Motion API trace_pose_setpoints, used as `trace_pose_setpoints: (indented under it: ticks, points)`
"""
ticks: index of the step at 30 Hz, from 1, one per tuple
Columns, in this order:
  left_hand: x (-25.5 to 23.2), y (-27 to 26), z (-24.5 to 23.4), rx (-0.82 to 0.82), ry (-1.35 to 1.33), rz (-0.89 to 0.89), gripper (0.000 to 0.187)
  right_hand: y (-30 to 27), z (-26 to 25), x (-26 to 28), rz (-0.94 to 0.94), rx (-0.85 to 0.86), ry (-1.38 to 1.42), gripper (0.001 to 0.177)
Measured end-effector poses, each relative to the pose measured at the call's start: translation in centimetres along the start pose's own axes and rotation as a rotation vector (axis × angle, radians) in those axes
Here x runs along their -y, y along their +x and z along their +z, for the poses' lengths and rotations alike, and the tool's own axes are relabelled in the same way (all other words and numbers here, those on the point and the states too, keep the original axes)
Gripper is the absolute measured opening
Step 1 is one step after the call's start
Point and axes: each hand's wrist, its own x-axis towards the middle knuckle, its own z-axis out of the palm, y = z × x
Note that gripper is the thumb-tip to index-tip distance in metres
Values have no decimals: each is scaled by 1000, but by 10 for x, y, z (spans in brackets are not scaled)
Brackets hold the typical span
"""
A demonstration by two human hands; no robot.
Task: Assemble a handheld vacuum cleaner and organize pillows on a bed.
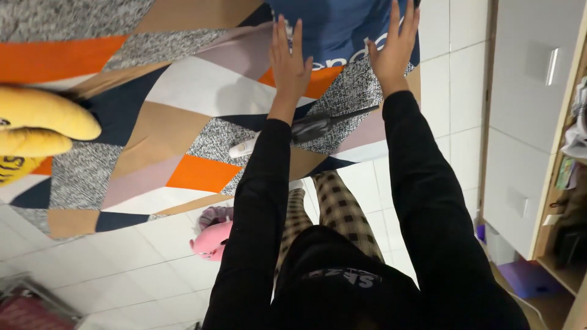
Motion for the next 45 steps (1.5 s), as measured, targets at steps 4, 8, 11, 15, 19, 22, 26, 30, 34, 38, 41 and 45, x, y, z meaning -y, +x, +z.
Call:
trace_pose_setpoints:
  ticks: [4,8,11,15,19,22,26,30,34,38,41,45]
  points:
    - [-10,54,12,-42,281,110,101,34,8,-2,-74,27,-126,103]
    - [-3,74,27,20,297,87,108,56,27,5,-89,103,-137,102]
    - [6,72,38,138,314,-26,116,67,36,17,-151,148,-166,107]
    - [15,56,52,179,332,-142,120,72,45,32,-6,201,-107,101]
    - [23,51,63,156,320,-223,101,60,70,19,-16,93,-191,78]
    - [30,46,72,90,382,-177,74,55,71,21,-41,37,-137,65]
    - [31,30,58,-59,426,-70,58,42,47,48,-87,-4,-50,54]
    - [16,9,12,-123,267,-50,73,25,21,101,-233,-87,174,51]
    - [1,-16,-49,-316,129,-49,90,6,-2,182,-375,-116,219,48]
    - [11,-61,-131,-490,194,-125,85,-24,-15,269,-513,-121,299,46]
    - [24,-113,-200,-611,293,-175,73,-62,-18,340,-671,-103,383,44]
    - [47,-217,-284,-741,326,-330,61,-141,-4,436,-801,57,509,44]
